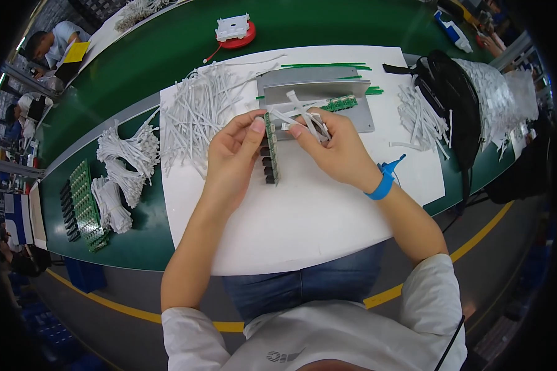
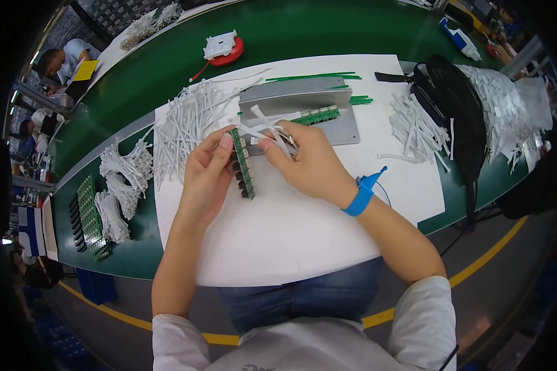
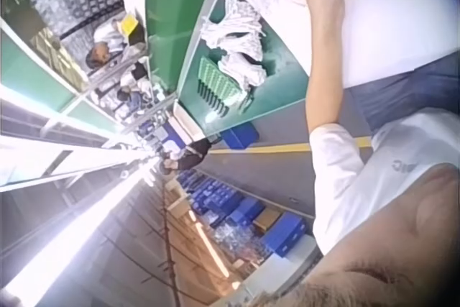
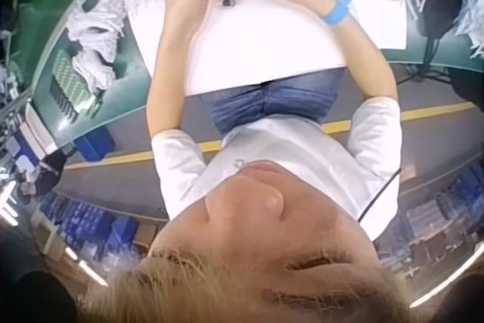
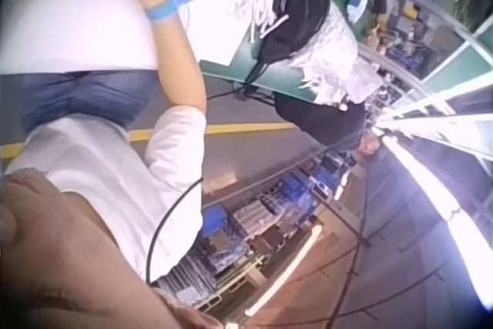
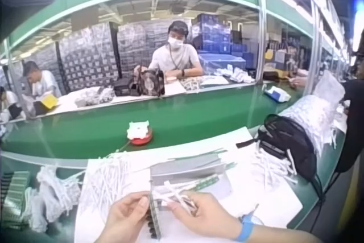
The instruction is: The person inserts multiple flat cables into a connector on a printed circuit board by hand.
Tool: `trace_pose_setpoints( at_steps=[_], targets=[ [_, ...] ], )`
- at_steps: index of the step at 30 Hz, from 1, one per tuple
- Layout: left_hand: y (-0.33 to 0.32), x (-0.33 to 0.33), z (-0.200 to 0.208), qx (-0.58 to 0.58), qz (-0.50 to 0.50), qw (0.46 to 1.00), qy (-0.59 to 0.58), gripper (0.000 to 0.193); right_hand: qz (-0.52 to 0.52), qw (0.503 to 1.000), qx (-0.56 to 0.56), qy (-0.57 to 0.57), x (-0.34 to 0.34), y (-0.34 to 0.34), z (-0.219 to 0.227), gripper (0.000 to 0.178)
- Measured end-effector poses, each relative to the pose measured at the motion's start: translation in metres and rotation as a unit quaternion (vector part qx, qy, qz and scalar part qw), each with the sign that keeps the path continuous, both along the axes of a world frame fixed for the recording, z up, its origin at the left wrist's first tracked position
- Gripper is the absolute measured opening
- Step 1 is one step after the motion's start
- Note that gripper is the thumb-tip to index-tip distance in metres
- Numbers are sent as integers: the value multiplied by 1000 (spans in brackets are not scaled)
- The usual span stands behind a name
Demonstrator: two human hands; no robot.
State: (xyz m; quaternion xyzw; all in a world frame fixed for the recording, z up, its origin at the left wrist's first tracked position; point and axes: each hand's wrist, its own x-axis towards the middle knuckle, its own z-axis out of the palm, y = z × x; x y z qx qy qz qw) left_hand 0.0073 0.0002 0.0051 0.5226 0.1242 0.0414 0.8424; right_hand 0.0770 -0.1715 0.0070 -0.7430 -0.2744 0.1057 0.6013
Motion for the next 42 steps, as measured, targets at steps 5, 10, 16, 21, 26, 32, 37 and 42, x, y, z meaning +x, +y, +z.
trace_pose_setpoints(
  at_steps=[5,10,16,21,26,32,37,42],
  targets=[
    [-1,-1,-8,16,-11,1000,-21,23,-9,996,0,-89,3,0,-4,12],
    [0,-2,-13,28,-41,998,-26,20,-17,999,14,-23,0,0,-2,11],
    [1,-2,-15,49,-49,997,-28,17,-13,1000,16,4,0,-1,2,9],
    [3,-2,-15,45,-53,997,-29,16,-11,1000,23,2,0,0,1,9],
    [4,-2,-16,37,-60,997,-14,17,1,1000,6,-26,0,-2,1,10],
    [0,-4,-17,22,-46,999,-11,18,5,1000,-5,-3,-2,-3,3,13],
    [1,-5,-15,34,-46,998,-17,19,18,1000,-5,-4,0,-6,6,13],
    [-4,-3,-19,18,-29,999,-14,20,5,999,-8,-46,2,-5,2,12]
  ],
)
